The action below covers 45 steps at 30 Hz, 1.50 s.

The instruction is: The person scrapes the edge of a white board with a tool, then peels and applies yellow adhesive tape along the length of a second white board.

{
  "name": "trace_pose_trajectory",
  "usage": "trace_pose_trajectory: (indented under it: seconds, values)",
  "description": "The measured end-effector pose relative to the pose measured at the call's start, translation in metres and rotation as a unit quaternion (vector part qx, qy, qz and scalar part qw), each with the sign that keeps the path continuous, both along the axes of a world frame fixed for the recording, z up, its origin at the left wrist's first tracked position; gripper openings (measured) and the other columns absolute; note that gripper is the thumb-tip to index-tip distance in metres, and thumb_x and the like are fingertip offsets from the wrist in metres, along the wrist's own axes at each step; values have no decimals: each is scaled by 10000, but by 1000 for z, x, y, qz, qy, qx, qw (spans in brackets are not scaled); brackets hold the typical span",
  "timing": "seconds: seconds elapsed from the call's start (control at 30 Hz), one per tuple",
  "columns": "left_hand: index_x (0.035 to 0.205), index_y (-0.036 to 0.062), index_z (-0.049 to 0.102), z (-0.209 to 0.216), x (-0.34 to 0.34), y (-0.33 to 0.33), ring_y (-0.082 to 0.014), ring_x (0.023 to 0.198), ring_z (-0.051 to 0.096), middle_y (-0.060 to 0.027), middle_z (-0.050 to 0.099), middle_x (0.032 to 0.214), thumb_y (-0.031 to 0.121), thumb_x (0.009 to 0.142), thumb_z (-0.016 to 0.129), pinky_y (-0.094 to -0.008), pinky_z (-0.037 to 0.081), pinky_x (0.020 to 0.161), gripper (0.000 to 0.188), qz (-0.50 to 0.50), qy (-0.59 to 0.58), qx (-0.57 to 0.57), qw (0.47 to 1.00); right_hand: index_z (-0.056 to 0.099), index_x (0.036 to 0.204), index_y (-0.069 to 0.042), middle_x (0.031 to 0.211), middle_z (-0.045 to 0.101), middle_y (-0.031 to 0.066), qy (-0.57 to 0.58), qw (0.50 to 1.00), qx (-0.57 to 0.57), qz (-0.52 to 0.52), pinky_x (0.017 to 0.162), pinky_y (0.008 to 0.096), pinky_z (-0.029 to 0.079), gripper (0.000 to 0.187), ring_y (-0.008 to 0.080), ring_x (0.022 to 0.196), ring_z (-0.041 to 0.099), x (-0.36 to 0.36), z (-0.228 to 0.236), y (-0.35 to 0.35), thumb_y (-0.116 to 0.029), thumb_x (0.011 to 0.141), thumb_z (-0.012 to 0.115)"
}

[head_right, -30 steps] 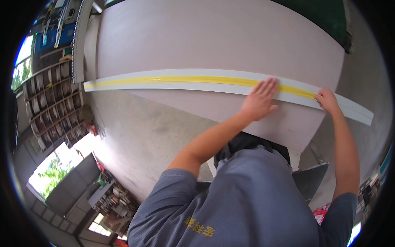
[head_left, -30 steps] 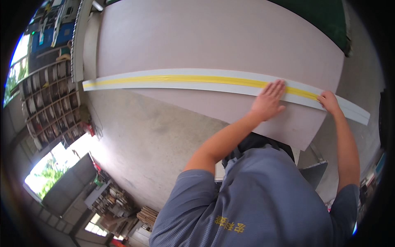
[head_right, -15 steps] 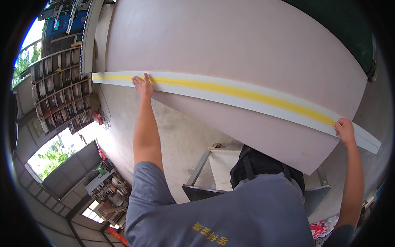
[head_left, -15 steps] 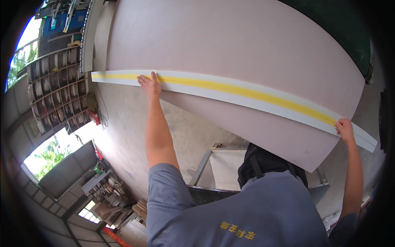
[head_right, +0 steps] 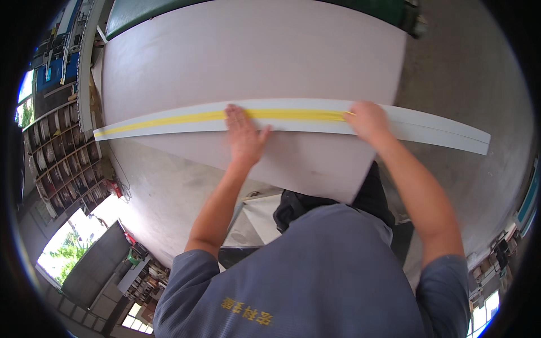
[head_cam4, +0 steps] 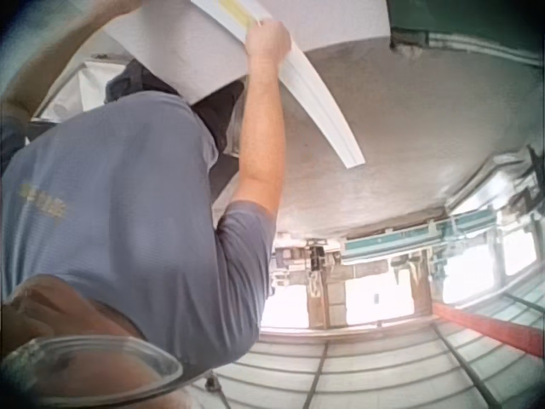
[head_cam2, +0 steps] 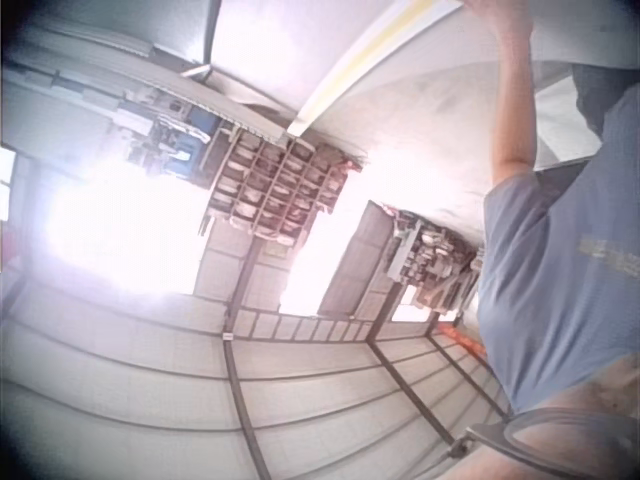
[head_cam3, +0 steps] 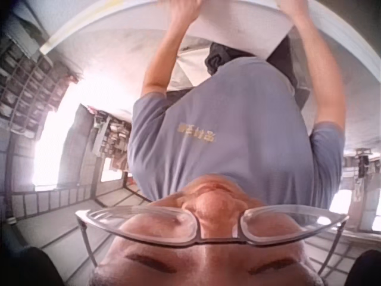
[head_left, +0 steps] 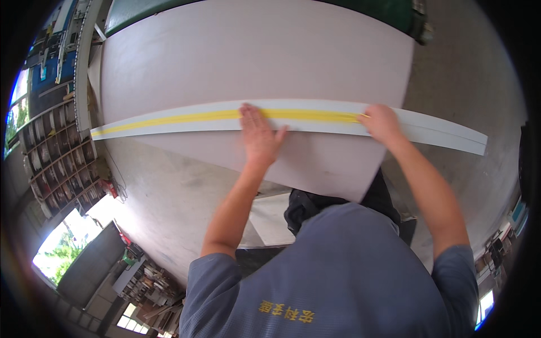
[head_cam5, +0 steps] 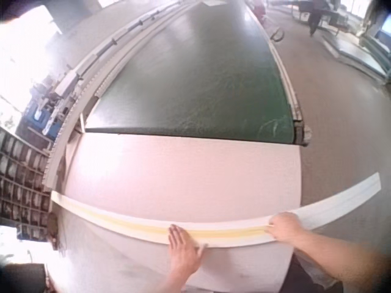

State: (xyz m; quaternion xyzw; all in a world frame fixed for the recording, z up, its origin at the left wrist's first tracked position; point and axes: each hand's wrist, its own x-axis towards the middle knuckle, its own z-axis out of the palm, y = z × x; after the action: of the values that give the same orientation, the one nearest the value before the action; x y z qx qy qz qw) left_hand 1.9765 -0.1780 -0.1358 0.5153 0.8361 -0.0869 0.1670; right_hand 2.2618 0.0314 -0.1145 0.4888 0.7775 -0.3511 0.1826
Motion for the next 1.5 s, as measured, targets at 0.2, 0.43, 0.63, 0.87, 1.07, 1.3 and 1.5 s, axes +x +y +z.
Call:
trace_pose_trajectory:
  seconds: [0.2,0.43,0.63,0.87,1.07,1.3,1.5]
  values:
    - [1575,-203,61,6,128,54,-494,1593,-25,-392,21,1681,685,846,719,-552,35,1298,1324,-2,-27,18,999,778,932,-52,804,745,158,107,983,-147,-8,740,474,566,337,353,792,721,8,21,14,-380,894,710]
    - [1616,-118,48,12,141,56,-446,1607,-10,-311,18,1717,504,852,813,-502,49,1314,1248,27,-19,17,999,763,1242,-110,934,763,143,293,948,-54,116,943,439,513,442,334,969,678,129,43,27,-375,896,690]
    - [1623,-104,35,8,142,52,-436,1609,-12,-296,5,1722,505,863,809,-496,52,1315,1245,29,-7,17,999,744,1307,-191,890,735,111,224,962,-11,155,1039,443,442,406,302,787,625,338,66,117,-260,935,596]
    - [1615,-129,44,18,146,60,-430,1611,-9,-297,21,1723,617,869,749,-494,54,1317,1269,26,5,-15,1000,725,1122,-92,706,634,129,54,988,-6,143,1180,473,370,257,308,802,648,447,89,137,-226,953,585]
    - [1615,-134,72,26,217,96,-436,1611,9,-320,48,1714,604,866,740,-503,51,1313,1246,-107,-44,-27,993,727,1155,-88,811,703,143,22,992,47,116,1103,463,447,301,331,834,655,430,86,140,-287,947,641]
    - [1628,-97,138,23,321,133,-401,1621,18,-273,79,1730,673,873,680,-518,50,1309,1207,-131,-94,9,987,744,1203,-93,1022,761,159,-52,996,-3,67,881,489,556,332,394,954,700,391,78,143,-274,943,645]
    - [1629,-89,147,12,395,145,-411,1620,23,-270,77,1730,654,877,681,-535,64,1303,1185,-112,-124,59,984,726,1038,-27,962,751,193,-99,988,26,117,846,518,559,262,401,950,706,374,63,142,-251,936,638]
